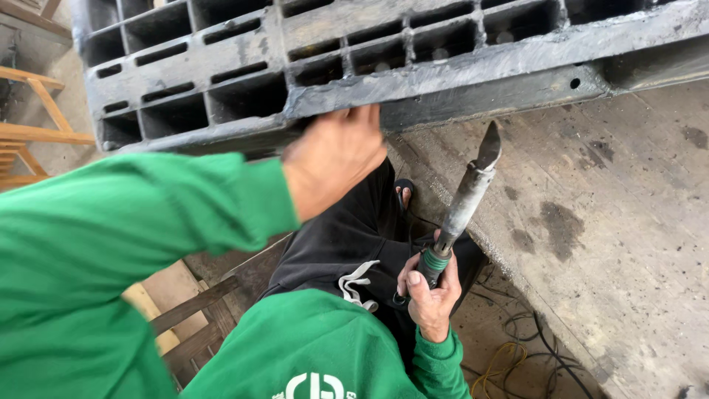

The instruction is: The person repairs a plastic pallet by heating the edges with a tool and smoothing the plastic with a cloth and their hands.

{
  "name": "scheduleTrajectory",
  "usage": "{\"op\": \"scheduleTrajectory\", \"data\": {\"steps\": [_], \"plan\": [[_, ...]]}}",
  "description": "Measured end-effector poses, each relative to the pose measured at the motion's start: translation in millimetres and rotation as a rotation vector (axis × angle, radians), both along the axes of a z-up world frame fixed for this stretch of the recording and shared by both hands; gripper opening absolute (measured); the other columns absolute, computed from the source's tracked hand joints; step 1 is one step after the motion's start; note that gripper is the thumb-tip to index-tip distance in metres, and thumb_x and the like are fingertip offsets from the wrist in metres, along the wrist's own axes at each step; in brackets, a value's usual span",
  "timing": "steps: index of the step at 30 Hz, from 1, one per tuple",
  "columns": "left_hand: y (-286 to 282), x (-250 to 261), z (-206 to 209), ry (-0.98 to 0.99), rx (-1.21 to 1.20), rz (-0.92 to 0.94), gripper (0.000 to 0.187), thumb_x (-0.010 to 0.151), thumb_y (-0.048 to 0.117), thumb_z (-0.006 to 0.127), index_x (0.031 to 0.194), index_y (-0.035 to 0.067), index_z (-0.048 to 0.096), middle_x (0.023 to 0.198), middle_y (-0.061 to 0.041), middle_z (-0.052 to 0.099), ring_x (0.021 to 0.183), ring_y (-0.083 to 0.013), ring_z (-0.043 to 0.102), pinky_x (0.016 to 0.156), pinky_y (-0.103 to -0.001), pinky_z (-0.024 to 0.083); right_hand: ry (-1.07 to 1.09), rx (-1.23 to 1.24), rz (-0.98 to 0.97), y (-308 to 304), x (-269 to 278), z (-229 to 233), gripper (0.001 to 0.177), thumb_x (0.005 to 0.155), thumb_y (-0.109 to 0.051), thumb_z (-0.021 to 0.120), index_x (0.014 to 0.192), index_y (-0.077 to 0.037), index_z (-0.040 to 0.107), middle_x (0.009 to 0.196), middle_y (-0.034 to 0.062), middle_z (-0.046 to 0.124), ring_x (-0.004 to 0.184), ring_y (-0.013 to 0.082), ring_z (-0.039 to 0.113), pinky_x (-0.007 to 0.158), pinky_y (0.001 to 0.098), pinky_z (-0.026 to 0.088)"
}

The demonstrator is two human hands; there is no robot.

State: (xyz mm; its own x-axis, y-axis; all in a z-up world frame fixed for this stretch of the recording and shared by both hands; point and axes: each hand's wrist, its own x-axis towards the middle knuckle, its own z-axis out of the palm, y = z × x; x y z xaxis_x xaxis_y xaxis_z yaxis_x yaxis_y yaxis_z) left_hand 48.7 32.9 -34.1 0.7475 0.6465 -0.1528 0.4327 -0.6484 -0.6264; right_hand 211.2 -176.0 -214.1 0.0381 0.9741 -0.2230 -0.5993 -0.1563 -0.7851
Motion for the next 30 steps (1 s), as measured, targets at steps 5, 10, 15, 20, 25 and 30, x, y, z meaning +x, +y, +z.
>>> {"op": "scheduleTrajectory", "data": {"steps": [5, 10, 15, 20, 25, 30], "plan": [[-21.0, -6.4, 15.7, 0.029, -0.128, 0.033, 0.031, 0.08, 0.031, 0.06, 0.086, 0.005, 0.076, 0.117, -0.019, 0.068, 0.11, -0.0314, 0.059, 0.09, -0.04, 0.046, -0.001, -0.011, -0.014, -8.3, -1.7, 8.0, 0.086, 0.089, -0.028, 0.079, 0.156, 0.001, 0.034, 0.086, 0.011, 0.062, 0.059, 0.0151, 0.06, 0.048, 0.026, 0.049], [-54.8, -44.4, 66.9, -0.081, -0.178, -0.083, 0.031, 0.084, 0.026, 0.063, 0.093, -0.002, 0.075, 0.108, -0.014, 0.067, 0.103, -0.0277, 0.059, 0.084, -0.035, 0.047, -0.037, 0.003, 0.014, -18.5, -7.0, 15.2, 0.083, 0.089, -0.026, 0.078, 0.156, 0.001, 0.036, 0.085, 0.0103, 0.061, 0.058, 0.0141, 0.059, 0.049, 0.0256, 0.048], [-73.2, -63.1, 120.1, -0.395, 0.06, -0.19, 0.024, 0.093, 0.011, 0.067, 0.111, -0.005, 0.072, 0.118, -0.015, 0.067, 0.101, -0.0231, 0.06, 0.084, -0.03, 0.051, -0.113, 0.058, 0.089, -17.4, -15.4, 29.8, 0.08, 0.089, -0.033, 0.074, 0.152, 0.004, 0.04, 0.083, 0.0109, 0.062, 0.057, 0.0137, 0.058, 0.049, 0.026, 0.047], [-34.5, -77.6, 151.8, -0.73, 0.089, -0.192, 0.021, 0.1, 0.005, 0.07, 0.118, -0.005, 0.069, 0.117, -0.013, 0.065, 0.093, -0.022, 0.058, 0.078, -0.033, 0.051, -0.068, 0.064, 0.143, -21.7, -22.8, 42.8, 0.077, 0.095, -0.048, 0.061, 0.15, 0.004, 0.044, 0.084, 0.0104, 0.063, 0.057, 0.0129, 0.06, 0.051, 0.0242, 0.047], [18.0, -71.2, 145.6, -0.872, 0.083, -0.3, 0.021, 0.103, 0.006, 0.068, 0.123, 0.0, 0.066, 0.12, -0.01, 0.063, 0.109, -0.0244, 0.061, 0.096, -0.037, 0.055, -0.056, 0.06, 0.08, -33.3, -37.2, 54.2, 0.069, 0.097, -0.038, 0.069, 0.147, 0.005, 0.046, 0.085, 0.0121, 0.06, 0.067, 0.0169, 0.062, 0.059, 0.0291, 0.051], [55.8, -54.8, 102.3, -0.965, -0.277, -0.247, 0.029, 0.109, 0.027, 0.073, 0.118, -0.001, 0.069, 0.1, -0.014, 0.066, 0.09, -0.0313, 0.065, 0.072, -0.043, 0.051, -0.037, 0.067, 0.049, -50.5, -52.5, 53.4, 0.071, 0.092, -0.031, 0.076, 0.146, 0.002, 0.043, 0.091, 0.0128, 0.062, 0.071, 0.0201, 0.066, 0.064, 0.0316, 0.056]]}}
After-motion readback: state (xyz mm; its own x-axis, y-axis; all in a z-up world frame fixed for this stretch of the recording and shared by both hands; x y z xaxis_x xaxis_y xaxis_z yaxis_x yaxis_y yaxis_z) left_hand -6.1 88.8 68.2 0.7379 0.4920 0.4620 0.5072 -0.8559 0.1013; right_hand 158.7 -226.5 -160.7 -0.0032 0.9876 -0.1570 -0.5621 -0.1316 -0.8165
